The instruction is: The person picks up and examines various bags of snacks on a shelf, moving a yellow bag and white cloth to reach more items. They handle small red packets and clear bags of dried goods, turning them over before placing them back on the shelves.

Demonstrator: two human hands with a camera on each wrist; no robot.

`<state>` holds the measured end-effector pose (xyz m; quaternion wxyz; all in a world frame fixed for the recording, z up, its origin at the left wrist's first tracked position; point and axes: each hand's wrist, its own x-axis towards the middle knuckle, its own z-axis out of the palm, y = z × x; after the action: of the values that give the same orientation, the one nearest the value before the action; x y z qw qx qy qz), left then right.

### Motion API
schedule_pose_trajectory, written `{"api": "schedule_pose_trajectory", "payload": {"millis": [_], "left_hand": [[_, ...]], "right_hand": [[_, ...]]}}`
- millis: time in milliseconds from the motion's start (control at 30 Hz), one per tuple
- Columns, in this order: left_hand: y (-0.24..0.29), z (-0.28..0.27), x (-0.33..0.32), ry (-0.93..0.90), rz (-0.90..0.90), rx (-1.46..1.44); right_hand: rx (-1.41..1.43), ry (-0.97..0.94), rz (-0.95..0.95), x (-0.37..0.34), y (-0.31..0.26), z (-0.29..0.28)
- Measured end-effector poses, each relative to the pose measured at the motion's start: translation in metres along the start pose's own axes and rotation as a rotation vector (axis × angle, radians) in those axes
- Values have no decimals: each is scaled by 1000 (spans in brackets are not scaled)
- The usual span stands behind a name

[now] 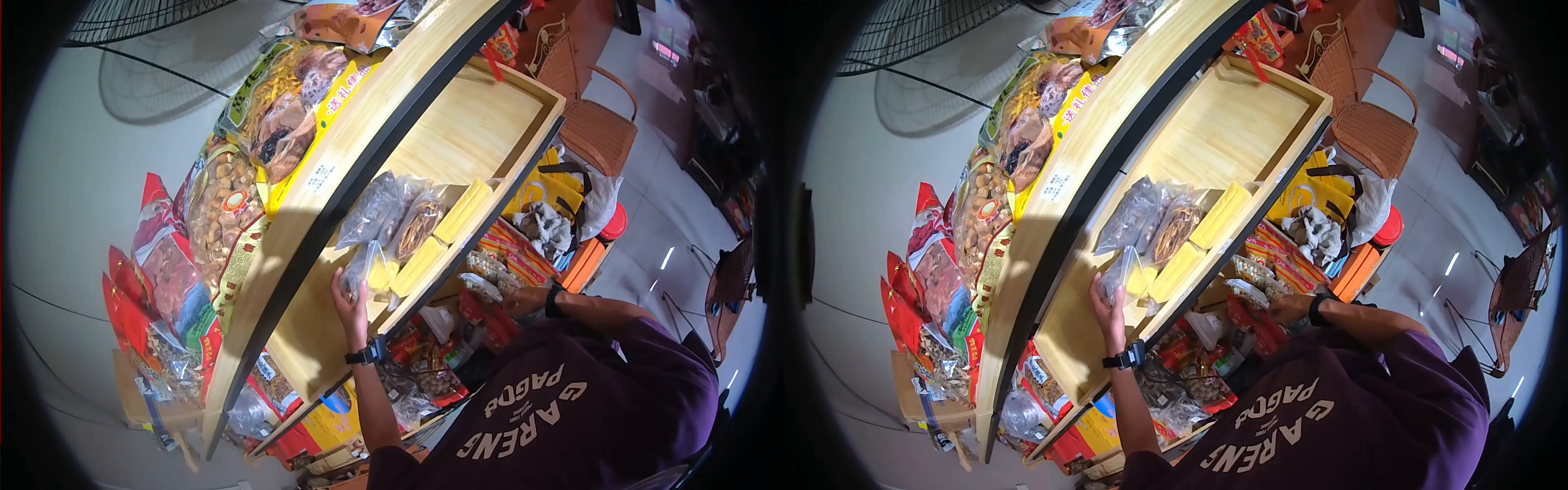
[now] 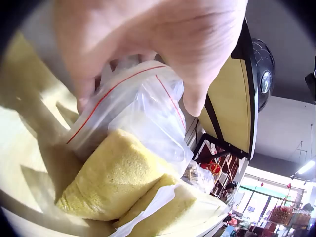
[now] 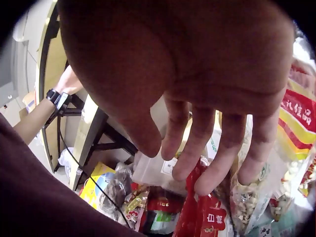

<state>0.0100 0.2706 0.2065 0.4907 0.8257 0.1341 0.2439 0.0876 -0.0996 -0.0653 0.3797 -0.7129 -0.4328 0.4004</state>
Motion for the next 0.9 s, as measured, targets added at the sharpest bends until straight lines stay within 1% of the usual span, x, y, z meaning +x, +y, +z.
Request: {"api": "schedule_pose_trajectory", "payload": {"millis": [67,167,267,367,400,500,600,700,733,800,833,867,900], "left_hand": [[-1,1,6,38,21,3],[-22,-6,19,72,-20,66],[-16,-5,27,92,-89,158],[-12,1,29,119,-41,158],[-17,0,31,128,-53,138],[-24,4,27,119,30,67],[-22,1,20,182,-160,-174],[-23,-8,15,481,-297,-322],[-9,-9,11,548,-328,-312],[-9,-24,1,578,-267,-374],[-7,-31,-3,596,-232,-405],[-3,-37,-12,642,-244,-357],[5,-39,-22,678,-226,-368]], "right_hand": [[5,13,-10,-4,0,0],[-3,32,-8,-7,-3,-3],[-30,49,-20,-5,7,3],[-23,24,9,-8,13,2],[-10,15,24,-7,10,0],[81,28,27,-13,4,-7],[224,-17,41,-13,0,-13],[350,-27,76,-18,-8,-17],[358,-26,72,-18,-8,-15],[368,-23,58,-14,-11,-15],[282,-2,62,-11,-12,-15],[194,16,61,-10,-15,-13],[106,32,56,-8,-18,-12]]}}
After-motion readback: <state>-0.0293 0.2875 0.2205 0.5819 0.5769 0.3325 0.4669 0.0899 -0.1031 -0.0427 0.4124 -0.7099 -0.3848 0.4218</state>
